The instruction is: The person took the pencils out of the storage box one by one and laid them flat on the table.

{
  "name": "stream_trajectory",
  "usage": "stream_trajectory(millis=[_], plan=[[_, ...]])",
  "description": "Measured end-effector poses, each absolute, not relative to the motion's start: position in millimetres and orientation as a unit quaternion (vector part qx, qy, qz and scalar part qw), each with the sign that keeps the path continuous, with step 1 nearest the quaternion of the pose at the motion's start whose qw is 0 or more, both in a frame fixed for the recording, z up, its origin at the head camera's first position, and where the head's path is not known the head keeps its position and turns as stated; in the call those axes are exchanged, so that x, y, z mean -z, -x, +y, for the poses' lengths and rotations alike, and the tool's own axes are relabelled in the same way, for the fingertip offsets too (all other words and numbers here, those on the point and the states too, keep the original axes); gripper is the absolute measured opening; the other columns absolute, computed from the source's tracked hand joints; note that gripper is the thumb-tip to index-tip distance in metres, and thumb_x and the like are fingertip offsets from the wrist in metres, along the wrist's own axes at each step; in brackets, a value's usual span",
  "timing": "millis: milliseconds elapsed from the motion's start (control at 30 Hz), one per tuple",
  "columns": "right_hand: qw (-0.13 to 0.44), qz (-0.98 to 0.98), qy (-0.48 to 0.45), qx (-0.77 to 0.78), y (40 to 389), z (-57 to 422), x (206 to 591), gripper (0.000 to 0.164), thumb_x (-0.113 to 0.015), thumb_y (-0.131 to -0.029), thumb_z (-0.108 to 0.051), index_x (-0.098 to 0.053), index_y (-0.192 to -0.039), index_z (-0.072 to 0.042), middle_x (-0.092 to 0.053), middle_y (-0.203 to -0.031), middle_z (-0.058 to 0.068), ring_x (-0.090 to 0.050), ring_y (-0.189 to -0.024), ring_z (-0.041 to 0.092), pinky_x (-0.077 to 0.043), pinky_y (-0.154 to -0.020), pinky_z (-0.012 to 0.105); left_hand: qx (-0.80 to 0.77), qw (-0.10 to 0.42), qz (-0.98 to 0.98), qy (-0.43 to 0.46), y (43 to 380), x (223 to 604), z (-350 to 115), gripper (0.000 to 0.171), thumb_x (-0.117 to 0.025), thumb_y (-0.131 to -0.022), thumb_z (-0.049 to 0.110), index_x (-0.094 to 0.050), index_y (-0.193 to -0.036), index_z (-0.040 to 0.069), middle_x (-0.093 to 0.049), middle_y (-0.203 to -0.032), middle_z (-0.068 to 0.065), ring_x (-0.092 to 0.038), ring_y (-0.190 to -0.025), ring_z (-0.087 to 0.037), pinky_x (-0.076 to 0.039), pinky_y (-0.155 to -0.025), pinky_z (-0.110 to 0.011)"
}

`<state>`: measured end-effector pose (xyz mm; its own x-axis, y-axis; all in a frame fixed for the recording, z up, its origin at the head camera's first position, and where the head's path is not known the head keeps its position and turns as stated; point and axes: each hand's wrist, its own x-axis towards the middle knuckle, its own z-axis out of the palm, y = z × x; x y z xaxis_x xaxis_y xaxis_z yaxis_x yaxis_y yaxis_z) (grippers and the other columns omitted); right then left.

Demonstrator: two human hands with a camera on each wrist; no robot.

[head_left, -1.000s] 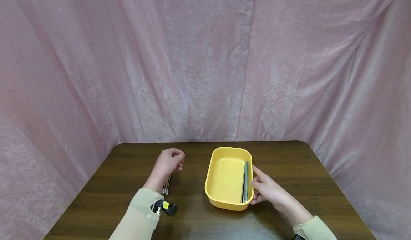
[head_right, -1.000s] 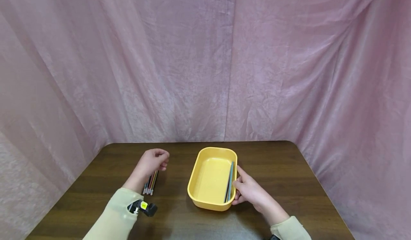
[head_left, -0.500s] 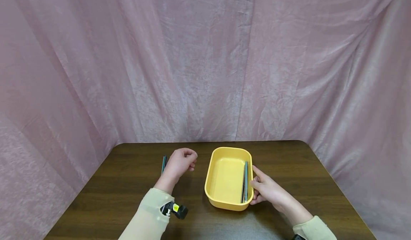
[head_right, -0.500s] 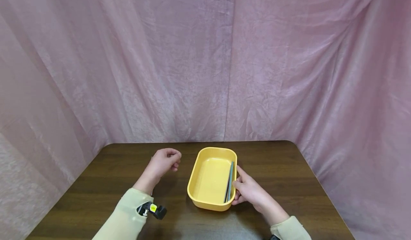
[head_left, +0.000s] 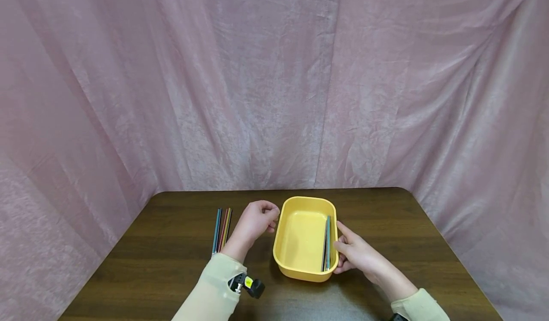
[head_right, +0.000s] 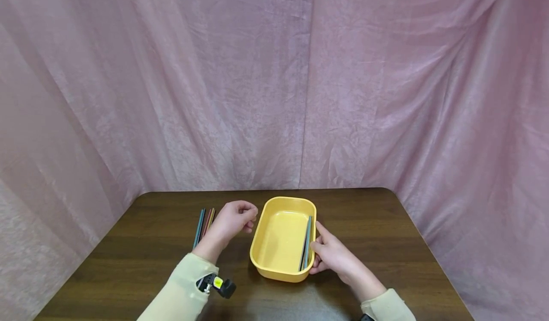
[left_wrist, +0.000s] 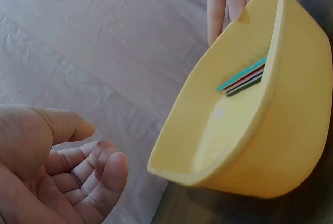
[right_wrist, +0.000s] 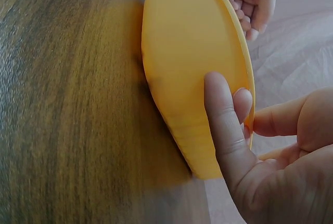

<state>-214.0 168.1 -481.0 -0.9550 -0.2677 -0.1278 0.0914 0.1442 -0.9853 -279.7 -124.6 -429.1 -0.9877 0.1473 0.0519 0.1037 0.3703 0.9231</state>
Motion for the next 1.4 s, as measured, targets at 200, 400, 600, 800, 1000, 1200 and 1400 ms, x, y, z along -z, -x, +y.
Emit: stream_trajectory(millis=[200, 400, 600, 800, 1000, 1200, 1400], plan=[[0.138, 0.745, 0.059, 0.65, 214.3, 168.7, 481.8, 0.079, -0.048, -0.109, 0.001, -0.001, -0.172, 0.007, -0.049, -0.103, 0.021, -0.058, -0.072, 0.025, -0.066, -0.067, 0.044, -0.556, 0.027, 0.826, -0.084, 278.4, 432.2, -110.5, 0.019, -0.068, -0.105, 0.01, -0.075, -0.115, -0.004, -0.069, -0.092, -0.01, -0.064, -0.072, -0.017, -0.063, -0.066, -0.031], [0.138, 0.745, 0.059, 0.65, 215.0, 168.6, 483.5, 0.08, -0.049, -0.108, 0.0, -0.001, -0.172, 0.006, -0.049, -0.103, 0.02, -0.058, -0.072, 0.025, -0.066, -0.067, 0.044, -0.562, 0.041, 0.822, -0.085, 275.7, 434.7, -97.0, 0.016, -0.071, -0.104, 0.011, -0.075, -0.111, -0.003, -0.069, -0.09, -0.009, -0.063, -0.071, -0.017, -0.063, -0.067, -0.031], [0.137, 0.746, 0.058, 0.649, 215.9, 168.0, 483.4, 0.08, -0.048, -0.108, 0.0, -0.001, -0.172, 0.006, -0.05, -0.103, 0.02, -0.058, -0.072, 0.025, -0.066, -0.067, 0.045, -0.563, 0.05, 0.821, -0.082, 272.7, 434.7, -86.8, 0.014, -0.072, -0.103, 0.011, -0.075, -0.109, -0.001, -0.069, -0.09, -0.01, -0.064, -0.071, -0.018, -0.064, -0.067, -0.032], [0.138, 0.746, 0.061, 0.648, 216.2, 168.0, 483.5, 0.08, -0.048, -0.108, 0.0, -0.001, -0.172, 0.006, -0.05, -0.103, 0.02, -0.058, -0.072, 0.024, -0.066, -0.067, 0.044, -0.559, 0.058, 0.823, -0.087, 270.5, 435.7, -77.9, 0.013, -0.071, -0.103, 0.01, -0.076, -0.109, -0.001, -0.069, -0.09, -0.009, -0.065, -0.071, -0.017, -0.064, -0.067, -0.032], [0.137, 0.747, 0.061, 0.647, 216.0, 167.6, 483.0, 0.08, -0.049, -0.108, 0.0, -0.001, -0.172, 0.006, -0.05, -0.103, 0.02, -0.058, -0.072, 0.024, -0.066, -0.067, 0.044, -0.543, 0.066, 0.831, -0.1, 269.2, 438.1, -68.5, 0.012, -0.07, -0.102, 0.011, -0.076, -0.105, 0.0, -0.07, -0.086, -0.006, -0.065, -0.066, -0.014, -0.064, -0.066, -0.032], [0.137, 0.746, 0.06, 0.649, 215.3, 166.7, 482.4, 0.079, -0.049, -0.109, 0.0, -0.001, -0.172, 0.006, -0.05, -0.103, 0.02, -0.058, -0.071, 0.024, -0.066, -0.067, 0.044, -0.53, 0.073, 0.839, -0.101, 267.3, 442.5, -59.4, 0.01, -0.07, -0.102, 0.01, -0.076, -0.1, 0.003, -0.072, -0.088, -0.011, -0.065, -0.065, -0.014, -0.064, -0.067, -0.034], [0.138, 0.747, 0.057, 0.648, 215.1, 166.0, 481.6, 0.079, -0.048, -0.109, 0.0, -0.002, -0.173, 0.005, -0.05, -0.102, 0.02, -0.058, -0.071, 0.024, -0.066, -0.066, 0.044, -0.525, 0.08, 0.841, -0.105, 265.5, 446.8, -51.0, 0.01, -0.069, -0.101, 0.01, -0.077, -0.099, 0.003, -0.073, -0.087, -0.012, -0.065, -0.062, -0.014, -0.063, -0.066, -0.033]])
